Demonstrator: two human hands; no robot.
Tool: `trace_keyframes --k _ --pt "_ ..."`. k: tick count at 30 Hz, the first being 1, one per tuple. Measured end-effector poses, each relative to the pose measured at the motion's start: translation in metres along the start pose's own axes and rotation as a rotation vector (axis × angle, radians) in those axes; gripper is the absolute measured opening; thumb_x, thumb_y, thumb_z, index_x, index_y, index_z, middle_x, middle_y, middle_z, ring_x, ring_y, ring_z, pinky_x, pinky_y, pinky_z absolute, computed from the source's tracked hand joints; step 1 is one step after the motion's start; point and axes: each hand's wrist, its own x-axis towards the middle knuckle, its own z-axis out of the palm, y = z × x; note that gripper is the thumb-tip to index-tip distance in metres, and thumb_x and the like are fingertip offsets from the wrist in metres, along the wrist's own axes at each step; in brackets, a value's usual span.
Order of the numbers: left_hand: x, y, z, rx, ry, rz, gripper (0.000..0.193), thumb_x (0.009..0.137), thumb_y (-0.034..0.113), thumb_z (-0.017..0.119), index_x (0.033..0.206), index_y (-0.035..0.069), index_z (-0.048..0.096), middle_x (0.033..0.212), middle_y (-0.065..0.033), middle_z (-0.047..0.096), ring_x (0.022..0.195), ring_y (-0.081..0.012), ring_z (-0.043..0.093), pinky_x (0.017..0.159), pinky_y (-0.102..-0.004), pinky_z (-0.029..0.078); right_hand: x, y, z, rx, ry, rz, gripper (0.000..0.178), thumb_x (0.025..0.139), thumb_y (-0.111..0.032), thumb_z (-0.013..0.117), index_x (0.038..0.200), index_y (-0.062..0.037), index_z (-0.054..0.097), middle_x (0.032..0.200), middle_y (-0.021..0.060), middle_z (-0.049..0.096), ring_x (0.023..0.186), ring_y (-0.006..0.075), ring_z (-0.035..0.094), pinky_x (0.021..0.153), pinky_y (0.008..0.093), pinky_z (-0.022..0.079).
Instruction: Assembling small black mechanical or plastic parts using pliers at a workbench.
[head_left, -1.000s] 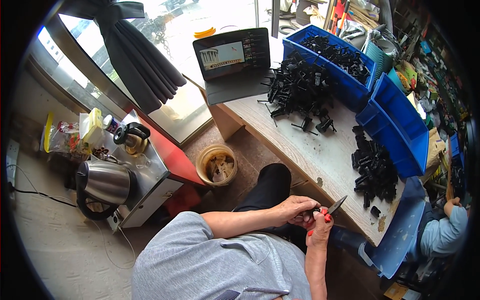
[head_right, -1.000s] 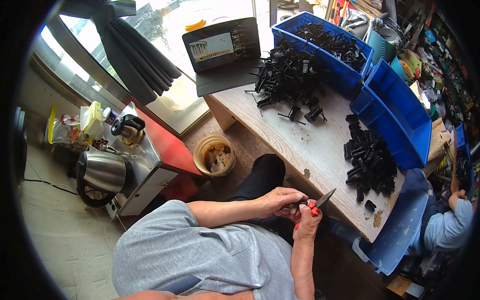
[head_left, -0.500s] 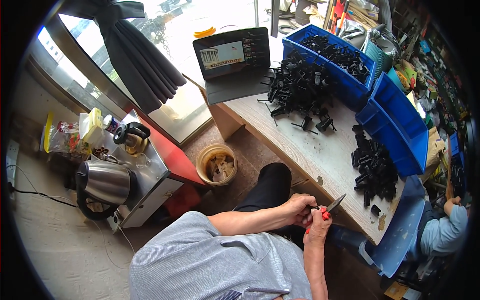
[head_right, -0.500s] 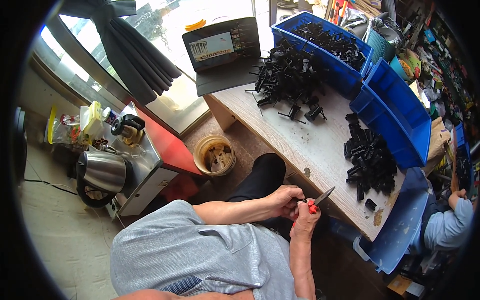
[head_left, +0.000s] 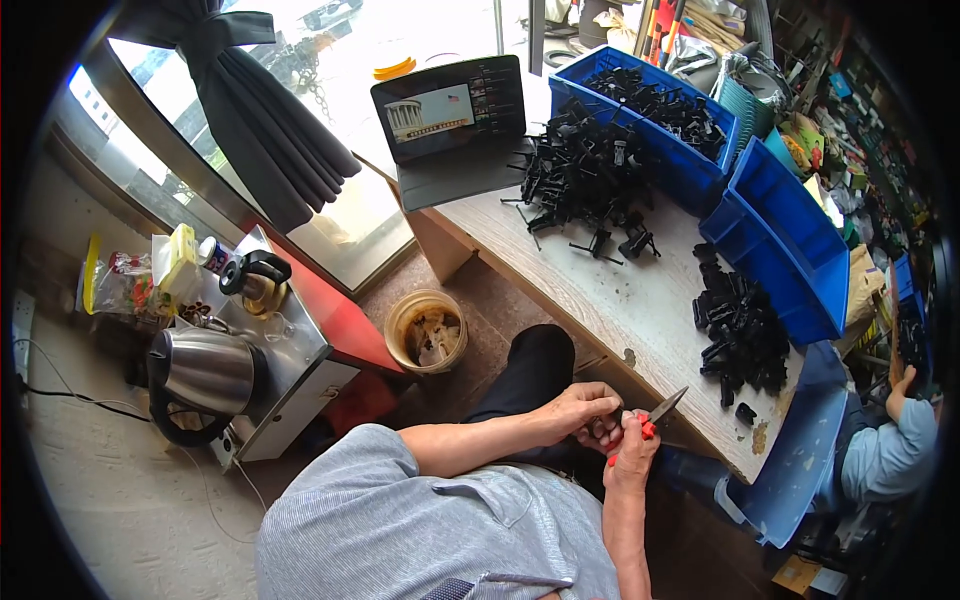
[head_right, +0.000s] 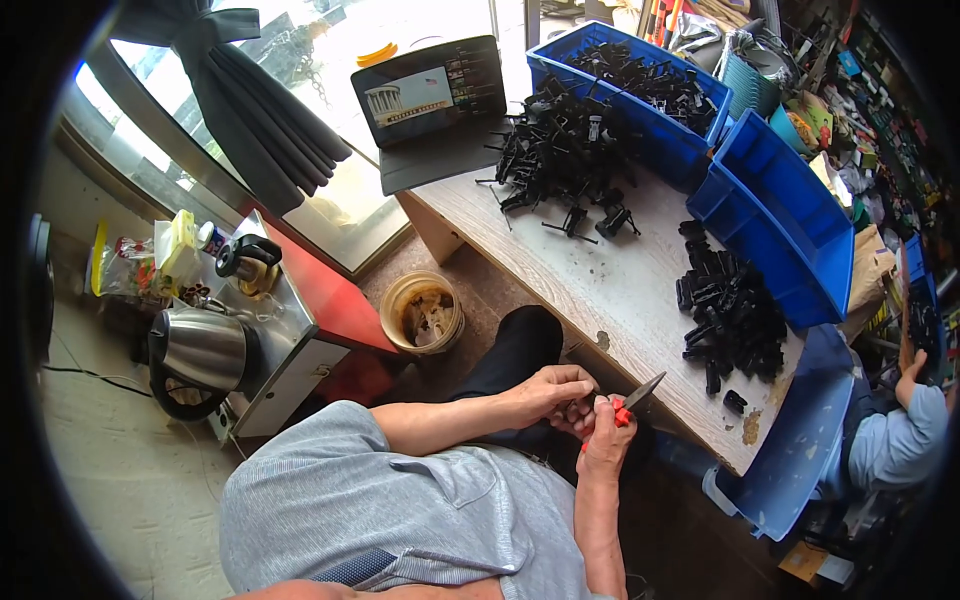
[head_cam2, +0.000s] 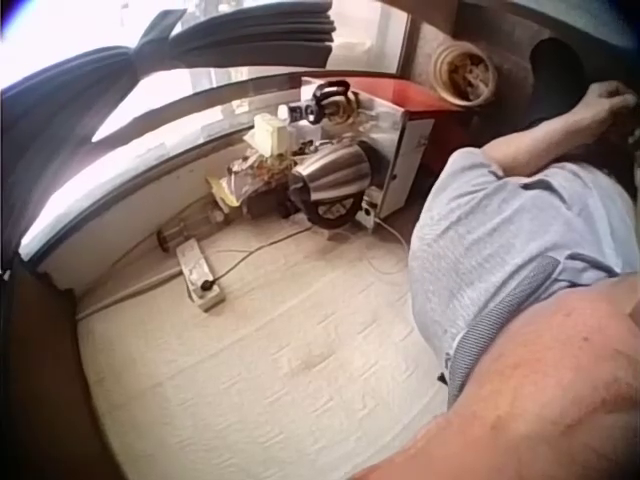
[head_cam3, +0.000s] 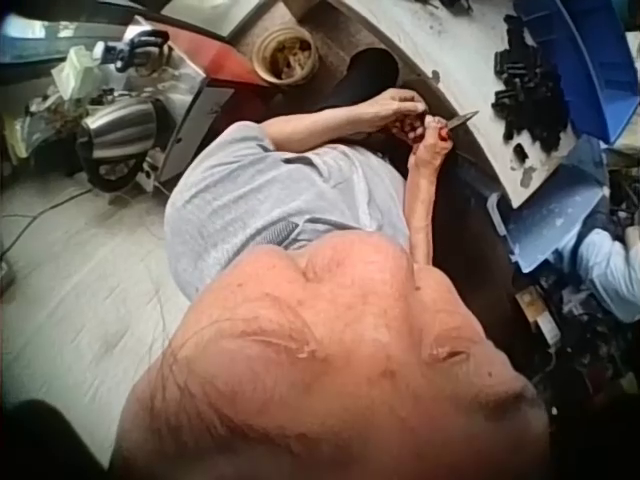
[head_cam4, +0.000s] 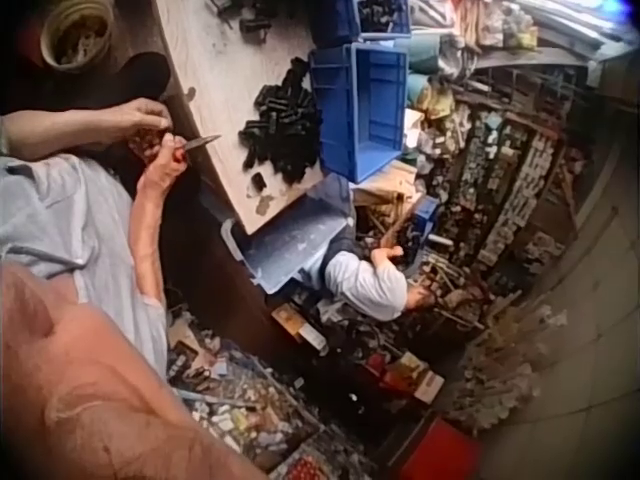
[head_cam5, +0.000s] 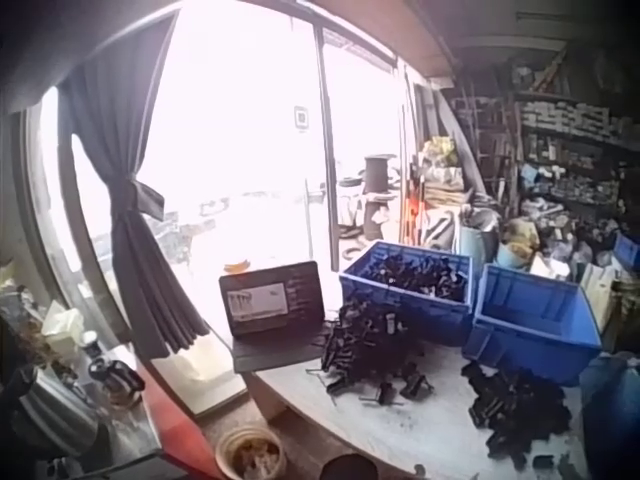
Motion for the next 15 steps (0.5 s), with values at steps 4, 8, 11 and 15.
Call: trace_keyframes --k 4,8,11,15 --pt "-0.002 0.001 -0.008 0.058 -0.156 0.166 0.040 0.101 0.020 0.053 0.135 -0.001 0.051 0.095 -0.0083 0.069 0.078 -0.0123 0.066 0.062 -0.0242 0.053 0.001 -0.014 0.003 0.139 -0.023 0.011 0.012 0.091 -0.017 0.061 0.087 -0.0099 0.052 0.066 0.0006 0.051 0.057 0.0118 0.052 0.050 0.0247 0.044" --pt "-0.004 0.015 -0.019 0.072 -0.304 0.227 0.041 0.100 0.007 0.055 0.140 0.002 0.051 0.105 -0.0086 0.069 0.090 -0.0150 0.067 0.078 -0.0288 0.055 0.005 -0.014 0.003 0.198 -0.033 0.034 0.011 0.093 -0.018 0.062 0.088 -0.0102 0.055 0.067 -0.0001 0.051 0.057 0.0109 0.052 0.050 0.0257 0.045" --pt "-0.016 0.032 -0.023 0.269 -0.299 0.265 0.047 0.095 -0.001 0.062 0.140 0.000 0.050 0.097 -0.0076 0.065 0.087 -0.0133 0.065 0.081 -0.0290 0.055 0.010 -0.018 0.012 0.168 -0.092 0.031 0.012 0.093 -0.020 0.062 0.088 -0.0113 0.056 0.069 -0.0011 0.050 0.059 0.0110 0.054 0.056 0.0285 0.050" --pt "-0.013 0.035 -0.031 0.274 -0.356 0.253 0.050 0.093 -0.001 0.065 0.141 -0.001 0.049 0.101 -0.0092 0.066 0.093 -0.0155 0.067 0.084 -0.0293 0.056 0.004 -0.028 0.017 0.150 -0.085 0.082 0.013 0.092 -0.021 0.062 0.085 -0.0116 0.056 0.075 -0.0030 0.050 0.062 0.0097 0.051 0.061 0.0296 0.051"
